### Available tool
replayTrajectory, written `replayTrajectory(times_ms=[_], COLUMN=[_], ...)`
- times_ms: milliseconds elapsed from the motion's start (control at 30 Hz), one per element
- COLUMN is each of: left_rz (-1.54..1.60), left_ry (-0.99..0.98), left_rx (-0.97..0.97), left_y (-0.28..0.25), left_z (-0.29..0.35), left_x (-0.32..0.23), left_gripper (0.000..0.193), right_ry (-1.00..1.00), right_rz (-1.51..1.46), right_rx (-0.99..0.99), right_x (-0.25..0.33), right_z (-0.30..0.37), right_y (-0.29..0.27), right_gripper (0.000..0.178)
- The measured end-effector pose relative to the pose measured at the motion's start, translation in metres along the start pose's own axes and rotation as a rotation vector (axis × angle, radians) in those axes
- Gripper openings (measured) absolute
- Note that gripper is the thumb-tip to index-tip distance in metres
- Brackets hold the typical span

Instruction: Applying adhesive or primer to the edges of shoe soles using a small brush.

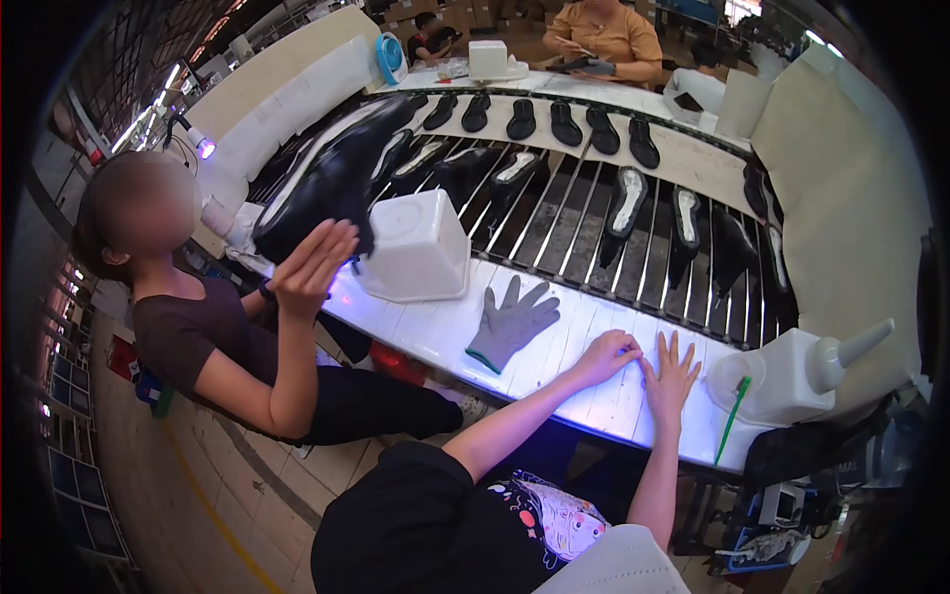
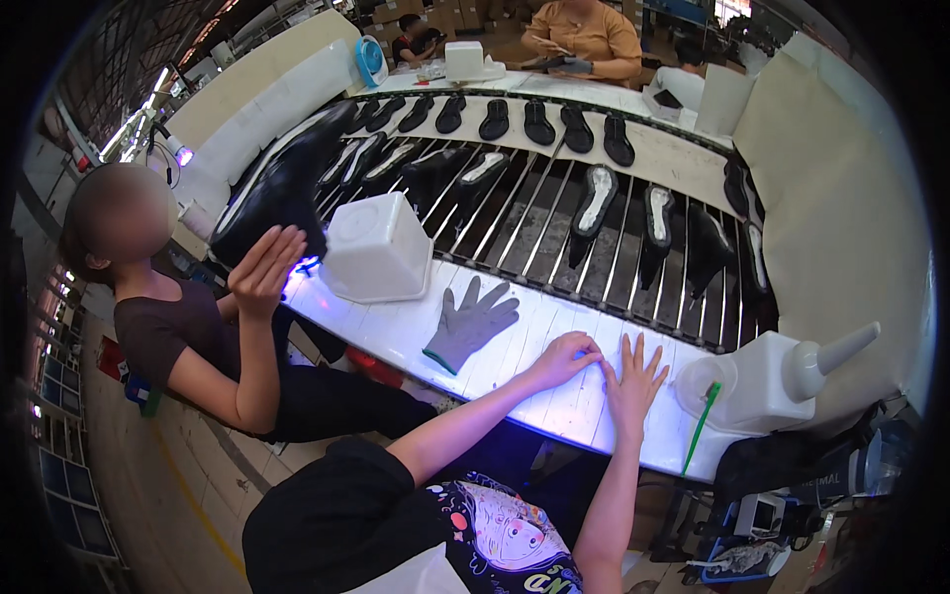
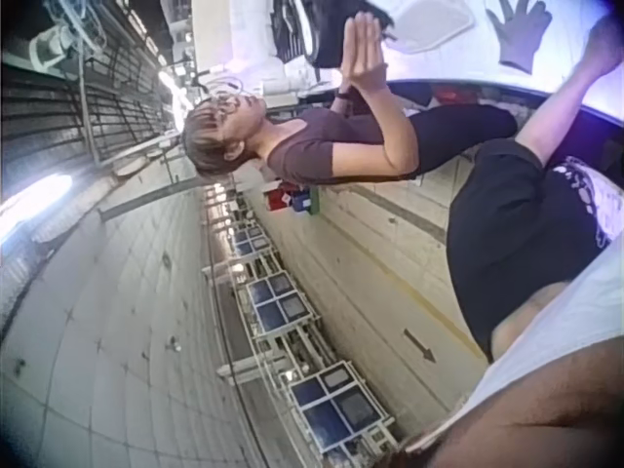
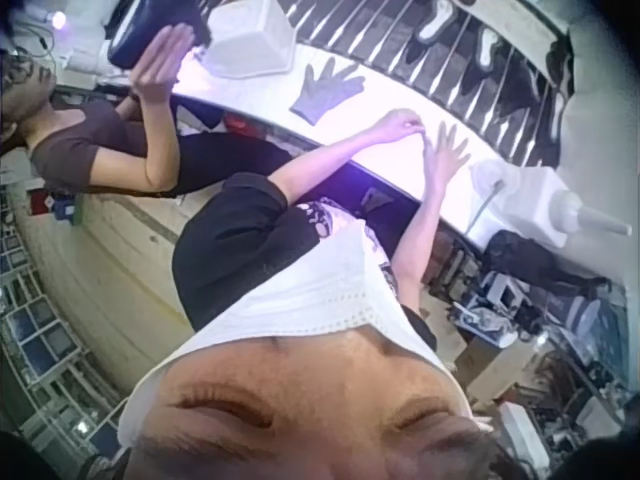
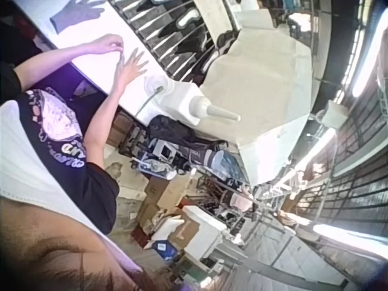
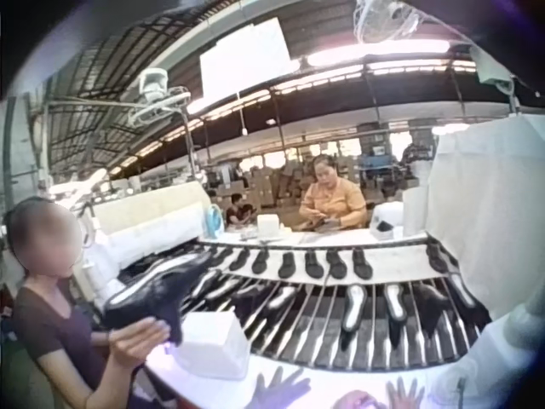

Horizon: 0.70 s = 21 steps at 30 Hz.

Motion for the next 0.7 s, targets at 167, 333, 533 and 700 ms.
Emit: replayTrajectory(times_ms=[167, 333, 533, 700], left_rz=[-0.034, -0.064, -0.008, 0.028], left_ry=[0.037, -0.050, -0.015, 0.085], left_rx=[-0.067, 0.013, 0.023, -0.090], left_y=[-0.006, -0.003, 0.001, -0.004], left_z=[-0.002, 0.002, 0.001, 0.003], left_x=[-0.006, 0.004, 0.004, -0.007], left_gripper=[0.021, 0.024, 0.026, 0.029], right_ry=[-0.041, -0.019, -0.033, -0.017], right_rz=[-0.023, -0.014, -0.049, -0.048], right_rx=[-0.095, -0.029, -0.049, -0.029], right_x=[0.005, 0.002, 0.002, 0.002], right_z=[-0.005, 0.000, 0.000, 0.000], right_y=[-0.016, -0.001, -0.007, -0.005], right_gripper=[0.061, 0.063, 0.063, 0.063])
Point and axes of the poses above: each hand's wrist, its own z-axis away from the middle knuckle, its own y-axis out of the palm, x = y × z, the point moved 7 cm from there along -z, towards the middle knuckle
